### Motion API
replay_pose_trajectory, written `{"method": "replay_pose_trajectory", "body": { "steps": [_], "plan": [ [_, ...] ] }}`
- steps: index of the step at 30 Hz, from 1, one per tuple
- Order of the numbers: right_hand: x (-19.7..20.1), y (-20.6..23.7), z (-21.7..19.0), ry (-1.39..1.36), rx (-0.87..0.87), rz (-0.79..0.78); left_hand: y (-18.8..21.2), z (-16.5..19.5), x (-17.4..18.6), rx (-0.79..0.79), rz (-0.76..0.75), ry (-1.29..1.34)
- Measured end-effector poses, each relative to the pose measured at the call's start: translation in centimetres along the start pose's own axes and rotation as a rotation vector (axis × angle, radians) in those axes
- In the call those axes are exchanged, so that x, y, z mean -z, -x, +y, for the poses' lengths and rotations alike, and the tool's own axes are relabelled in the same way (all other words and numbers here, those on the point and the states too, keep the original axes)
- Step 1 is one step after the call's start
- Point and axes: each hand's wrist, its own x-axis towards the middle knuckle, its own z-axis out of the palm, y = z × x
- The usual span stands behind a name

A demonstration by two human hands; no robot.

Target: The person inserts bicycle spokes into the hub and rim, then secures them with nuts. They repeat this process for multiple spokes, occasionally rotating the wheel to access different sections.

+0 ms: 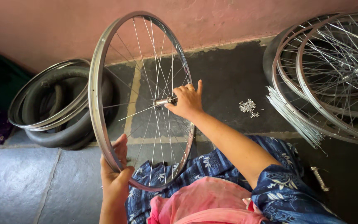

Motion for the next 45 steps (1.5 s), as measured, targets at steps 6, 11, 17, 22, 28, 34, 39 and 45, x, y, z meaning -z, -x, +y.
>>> {"method": "replay_pose_trajectory", "body": {
  "steps": [6,11,17,22,28,34,39,45],
  "plan": [
    [-0.1,-1.2,-0.5,-0.007,-0.019,-0.140,0.9,-0.1,0.2,-0.002,-0.020,-0.043],
    [0.6,-1.6,0.0,-0.037,-0.098,-0.239,1.4,-2.3,1.7,0.012,-0.065,0.480],
    [0.9,-0.6,0.3,-0.068,-0.075,-0.217,-5.2,-10.7,3.5,0.584,0.271,0.564],
    [0.8,0.0,0.1,-0.062,-0.091,-0.221,-10.1,-14.6,2.9,0.622,0.372,0.689],
    [1.2,0.2,0.7,-0.057,-0.117,-0.262,-11.6,-17.1,3.1,0.388,0.414,0.695],
    [1.0,0.6,1.1,-0.091,-0.124,-0.254,-9.5,-14.8,7.3,0.165,0.446,0.688],
    [0.6,0.9,0.9,-0.056,-0.078,-0.255,-9.0,-13.4,6.2,0.173,0.642,0.542],
    [0.2,1.6,0.6,-0.044,-0.001,-0.170,-10.0,-11.7,5.4,-0.076,0.660,0.508]
  ]
}}
